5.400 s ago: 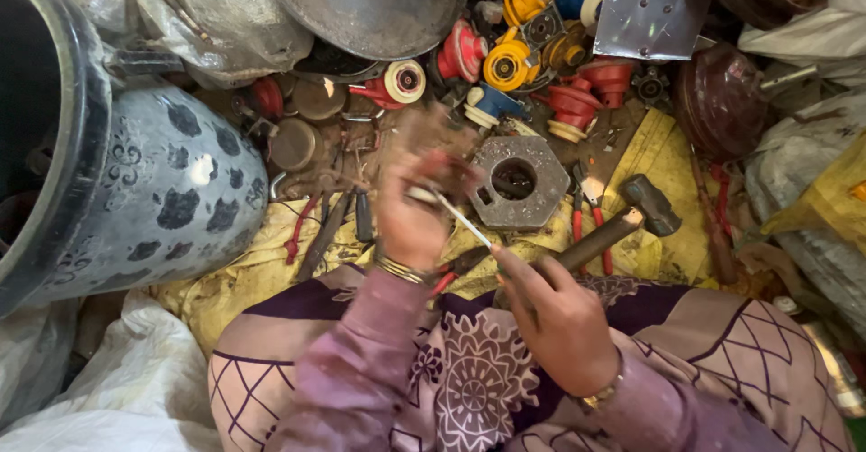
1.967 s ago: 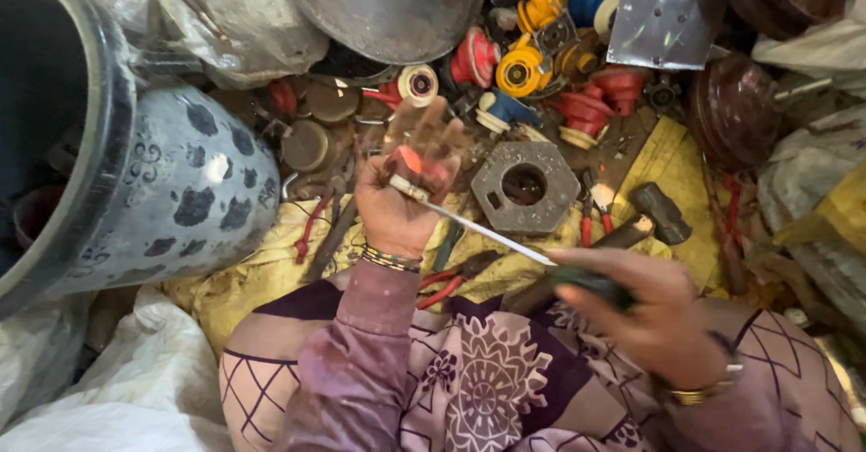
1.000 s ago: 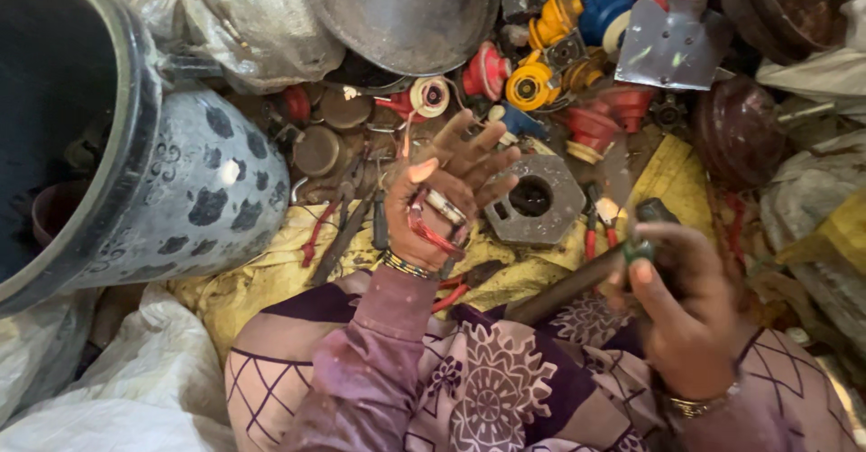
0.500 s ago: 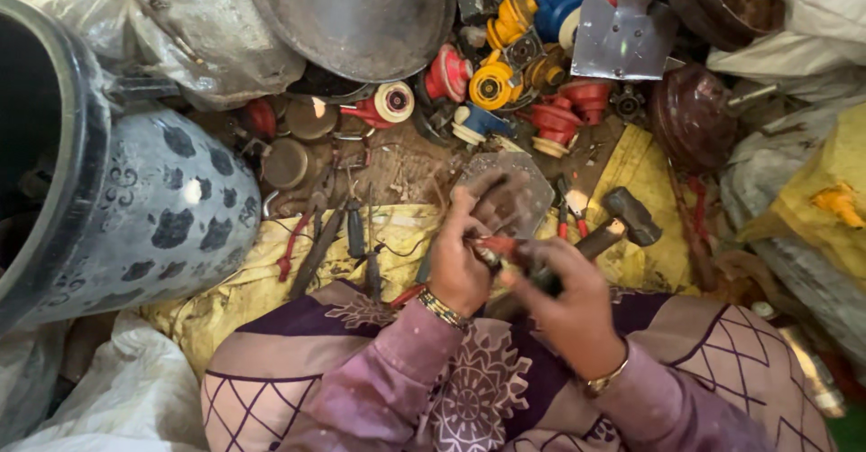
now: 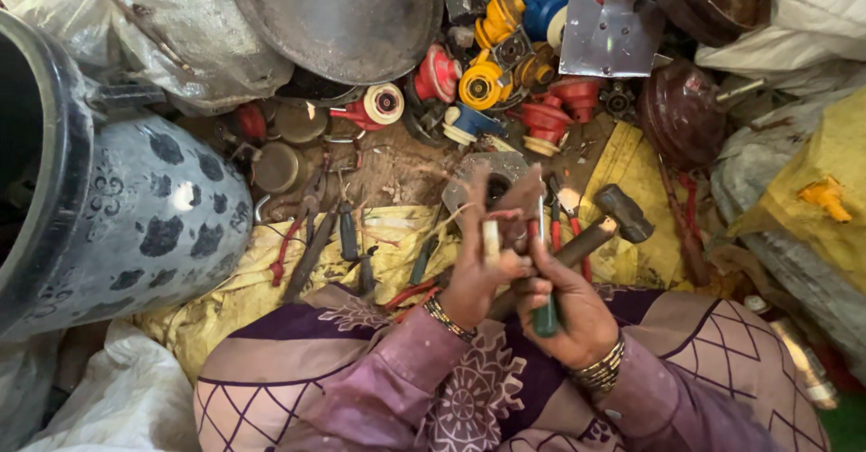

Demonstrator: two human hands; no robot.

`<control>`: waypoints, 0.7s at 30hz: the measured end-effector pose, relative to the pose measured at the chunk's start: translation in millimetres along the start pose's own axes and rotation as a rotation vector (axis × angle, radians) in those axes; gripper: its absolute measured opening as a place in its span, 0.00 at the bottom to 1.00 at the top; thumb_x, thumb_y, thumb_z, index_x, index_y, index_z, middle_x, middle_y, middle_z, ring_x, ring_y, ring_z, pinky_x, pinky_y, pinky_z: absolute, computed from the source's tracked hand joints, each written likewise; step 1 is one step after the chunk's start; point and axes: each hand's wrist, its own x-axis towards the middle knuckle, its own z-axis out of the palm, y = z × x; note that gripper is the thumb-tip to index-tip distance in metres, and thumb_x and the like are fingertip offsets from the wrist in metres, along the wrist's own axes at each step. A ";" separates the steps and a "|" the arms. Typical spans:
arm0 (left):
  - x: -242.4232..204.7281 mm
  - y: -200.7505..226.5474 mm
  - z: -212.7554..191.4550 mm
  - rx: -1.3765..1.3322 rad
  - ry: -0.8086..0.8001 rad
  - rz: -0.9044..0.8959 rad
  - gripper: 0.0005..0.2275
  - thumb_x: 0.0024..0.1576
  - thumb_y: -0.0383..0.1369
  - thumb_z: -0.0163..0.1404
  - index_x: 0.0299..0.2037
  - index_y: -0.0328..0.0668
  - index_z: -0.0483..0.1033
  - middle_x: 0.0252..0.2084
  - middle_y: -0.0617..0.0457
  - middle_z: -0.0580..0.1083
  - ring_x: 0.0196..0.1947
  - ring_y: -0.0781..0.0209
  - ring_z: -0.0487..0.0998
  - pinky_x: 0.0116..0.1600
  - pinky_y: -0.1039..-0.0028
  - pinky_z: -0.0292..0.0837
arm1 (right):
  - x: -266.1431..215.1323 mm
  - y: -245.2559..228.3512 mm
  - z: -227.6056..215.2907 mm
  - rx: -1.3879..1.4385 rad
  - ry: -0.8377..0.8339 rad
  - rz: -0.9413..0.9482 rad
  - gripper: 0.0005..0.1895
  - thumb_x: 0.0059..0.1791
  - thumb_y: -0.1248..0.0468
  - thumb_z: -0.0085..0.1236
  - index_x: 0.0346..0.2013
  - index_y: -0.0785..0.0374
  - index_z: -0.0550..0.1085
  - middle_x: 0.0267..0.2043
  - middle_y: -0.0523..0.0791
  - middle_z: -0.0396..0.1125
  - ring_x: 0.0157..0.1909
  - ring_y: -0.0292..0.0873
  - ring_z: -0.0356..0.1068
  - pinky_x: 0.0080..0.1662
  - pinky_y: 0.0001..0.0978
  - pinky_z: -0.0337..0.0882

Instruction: The person strips the insulation from a copper wire using a screwdriver and pliers. They then use a hammer to strike the wire against a metal block and continue stripping the wire with the tools.

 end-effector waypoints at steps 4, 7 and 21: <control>0.1 -5.9 -8.3 0.136 -0.198 0.019 0.42 0.57 0.24 0.60 0.79 0.46 0.46 0.69 0.55 0.64 0.57 0.68 0.70 0.61 0.77 0.72 | -1.0 -7.3 -0.9 0.059 -0.064 0.011 0.12 0.56 0.55 0.52 0.45 0.60 0.71 0.33 0.41 0.68 0.26 0.28 0.67 0.26 0.14 0.66; 8.1 6.9 -7.1 0.220 -0.193 0.099 0.31 0.58 0.24 0.62 0.70 0.37 0.61 0.60 0.54 0.69 0.54 0.68 0.73 0.59 0.74 0.75 | -1.5 -14.4 4.4 -0.205 -0.094 -0.037 0.13 0.56 0.53 0.54 0.42 0.60 0.72 0.29 0.40 0.69 0.22 0.31 0.66 0.22 0.19 0.66; 46.1 15.3 -91.7 1.574 0.319 -0.018 0.36 0.39 0.32 0.70 0.58 0.23 0.68 0.57 0.30 0.68 0.59 0.37 0.70 0.62 0.59 0.68 | -13.0 -163.1 -75.7 -2.569 0.657 -1.169 0.19 0.39 0.55 0.66 0.42 0.58 0.79 0.43 0.56 0.73 0.44 0.62 0.72 0.47 0.52 0.72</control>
